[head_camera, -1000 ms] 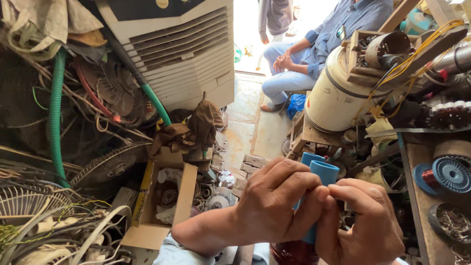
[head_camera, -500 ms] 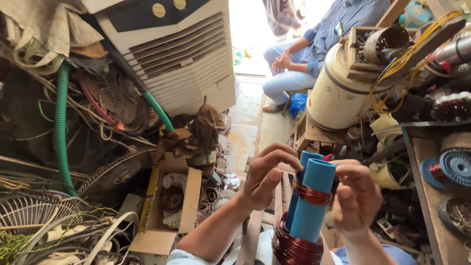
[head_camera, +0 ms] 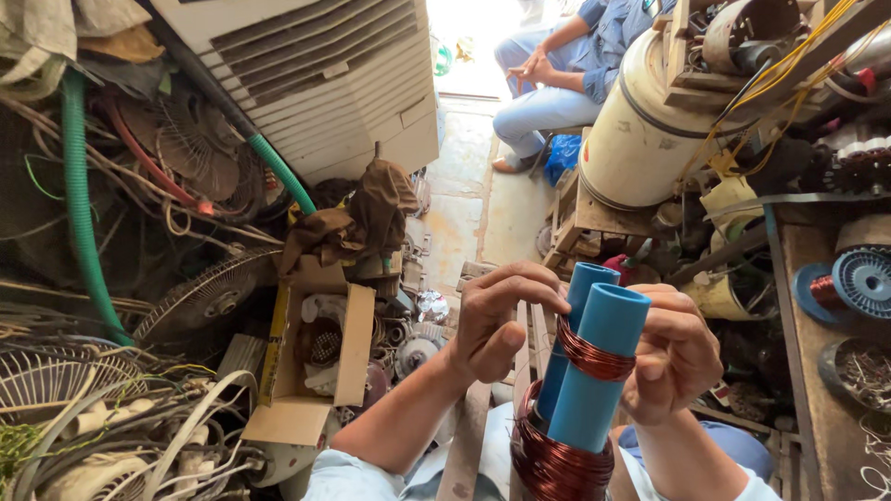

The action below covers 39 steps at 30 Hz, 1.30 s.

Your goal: The person winds copper wire around a blue cylindrical core mounted on a metal frame. They repeatedly wrap the wire by hand, adjust the coil, and occasionally reposition the frame to continue winding.

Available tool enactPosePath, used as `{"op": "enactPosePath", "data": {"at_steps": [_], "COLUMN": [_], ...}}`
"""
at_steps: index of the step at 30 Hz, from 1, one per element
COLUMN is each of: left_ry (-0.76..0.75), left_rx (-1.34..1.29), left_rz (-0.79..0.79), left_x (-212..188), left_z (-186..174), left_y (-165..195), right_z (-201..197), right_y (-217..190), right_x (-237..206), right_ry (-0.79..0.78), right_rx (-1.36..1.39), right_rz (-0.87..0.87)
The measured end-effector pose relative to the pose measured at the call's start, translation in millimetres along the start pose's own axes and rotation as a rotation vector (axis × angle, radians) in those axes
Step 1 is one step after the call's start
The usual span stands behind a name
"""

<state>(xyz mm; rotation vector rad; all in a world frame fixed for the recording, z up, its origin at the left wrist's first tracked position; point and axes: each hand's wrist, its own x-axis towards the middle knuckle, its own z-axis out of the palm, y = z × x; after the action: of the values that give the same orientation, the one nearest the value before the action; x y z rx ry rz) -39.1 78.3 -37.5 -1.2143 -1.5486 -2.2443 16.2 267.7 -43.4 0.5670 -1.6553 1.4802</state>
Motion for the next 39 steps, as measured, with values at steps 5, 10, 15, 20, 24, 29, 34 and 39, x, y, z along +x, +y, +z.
{"op": "enactPosePath", "data": {"at_steps": [5,10,15,20,24,29,34,39], "left_ry": [-0.042,-0.076,-0.094,-0.035,-0.06,-0.067,-0.057,-0.004], "left_rx": [0.104,0.106,0.073,0.349,0.423,0.513,0.528,0.591], "left_rz": [-0.01,0.014,-0.021,0.077,0.114,0.159,0.116,0.159], "left_x": [7.2,11.2,18.0,20.4,29.7,50.8,50.7,45.3], "left_z": [-5.0,-5.2,-6.7,-1.1,9.4,19.5,21.8,28.8], "left_y": [1.7,1.5,4.2,38.4,74.3,97.2,103.2,97.7], "right_z": [-4.3,-3.5,-2.9,-6.5,-0.3,13.4,16.8,17.0], "right_y": [3.6,5.2,-13.9,-59.5,-86.3,-102.5,-111.5,-112.1], "right_x": [2.0,11.5,30.1,47.4,57.4,64.6,69.6,69.7], "right_ry": [-0.025,-0.067,-0.151,-0.162,-0.264,-0.256,-0.3,-0.32], "right_rx": [0.027,0.068,-0.022,-0.366,-0.633,-0.653,-0.733,-0.725], "right_rz": [0.029,0.068,0.051,-0.072,-0.11,0.085,0.154,0.16]}}
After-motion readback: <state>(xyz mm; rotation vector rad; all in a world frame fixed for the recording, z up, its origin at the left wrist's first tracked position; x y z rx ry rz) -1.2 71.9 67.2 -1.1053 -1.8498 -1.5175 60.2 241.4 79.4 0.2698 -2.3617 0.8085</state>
